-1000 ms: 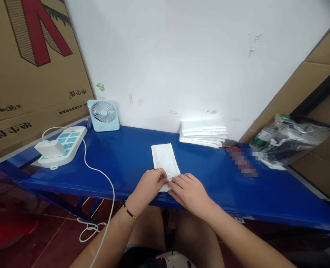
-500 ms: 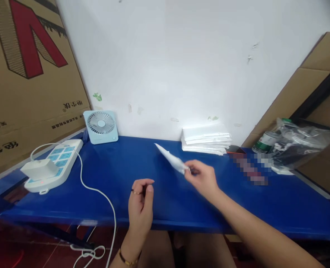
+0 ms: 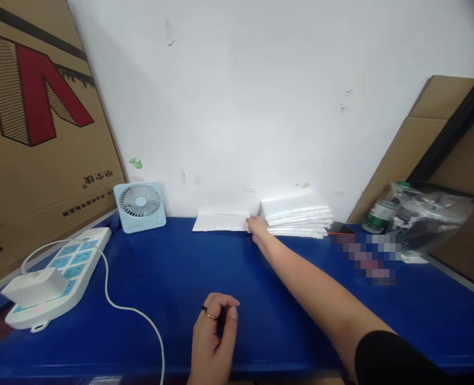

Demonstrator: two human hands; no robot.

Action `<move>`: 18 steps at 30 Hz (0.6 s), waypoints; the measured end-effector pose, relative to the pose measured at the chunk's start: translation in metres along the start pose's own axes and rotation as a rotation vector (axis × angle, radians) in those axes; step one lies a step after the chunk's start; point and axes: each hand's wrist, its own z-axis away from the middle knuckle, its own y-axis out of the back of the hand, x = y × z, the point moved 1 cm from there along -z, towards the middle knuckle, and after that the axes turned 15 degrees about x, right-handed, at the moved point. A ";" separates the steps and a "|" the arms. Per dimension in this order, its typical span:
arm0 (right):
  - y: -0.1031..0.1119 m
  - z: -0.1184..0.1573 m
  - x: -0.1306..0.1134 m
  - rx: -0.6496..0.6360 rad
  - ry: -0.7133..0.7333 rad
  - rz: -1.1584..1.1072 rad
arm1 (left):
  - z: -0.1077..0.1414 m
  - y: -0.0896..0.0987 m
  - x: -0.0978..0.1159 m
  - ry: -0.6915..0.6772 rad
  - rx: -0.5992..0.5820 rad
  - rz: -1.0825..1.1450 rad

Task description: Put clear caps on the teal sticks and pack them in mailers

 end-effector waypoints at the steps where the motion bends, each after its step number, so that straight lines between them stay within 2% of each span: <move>1: 0.009 -0.003 -0.001 0.009 0.032 0.041 | 0.000 0.000 0.000 -0.003 -0.020 -0.005; 4: 0.058 -0.032 -0.009 0.061 0.171 0.081 | -0.001 -0.001 -0.001 -0.021 -0.055 -0.009; 5: 0.081 -0.047 -0.011 0.136 0.304 0.160 | -0.001 -0.001 -0.001 -0.027 -0.064 -0.012; 6: 0.107 -0.065 -0.011 0.248 0.367 0.262 | -0.001 -0.002 -0.001 -0.036 -0.072 -0.017; 8: 0.157 -0.104 -0.006 0.481 0.243 0.482 | -0.001 -0.003 -0.001 -0.056 -0.079 -0.036; 9: 0.178 -0.123 -0.002 0.517 0.124 0.592 | -0.002 -0.004 -0.001 -0.064 -0.078 -0.050; 10: 0.194 -0.139 0.004 0.467 0.019 0.693 | -0.002 -0.005 -0.001 -0.070 -0.080 -0.063; 11: 0.206 -0.151 0.009 0.421 -0.022 0.718 | -0.002 -0.006 -0.001 -0.072 -0.083 -0.077; 13: 0.218 -0.167 0.018 0.342 -0.046 0.737 | -0.002 -0.007 -0.002 -0.065 -0.096 -0.106; 15: 0.217 -0.170 0.022 0.297 -0.020 0.735 | -0.002 -0.007 -0.004 -0.057 -0.110 -0.129; 18: 0.209 -0.163 0.011 0.335 0.160 0.671 | -0.002 -0.006 -0.006 -0.051 -0.131 -0.157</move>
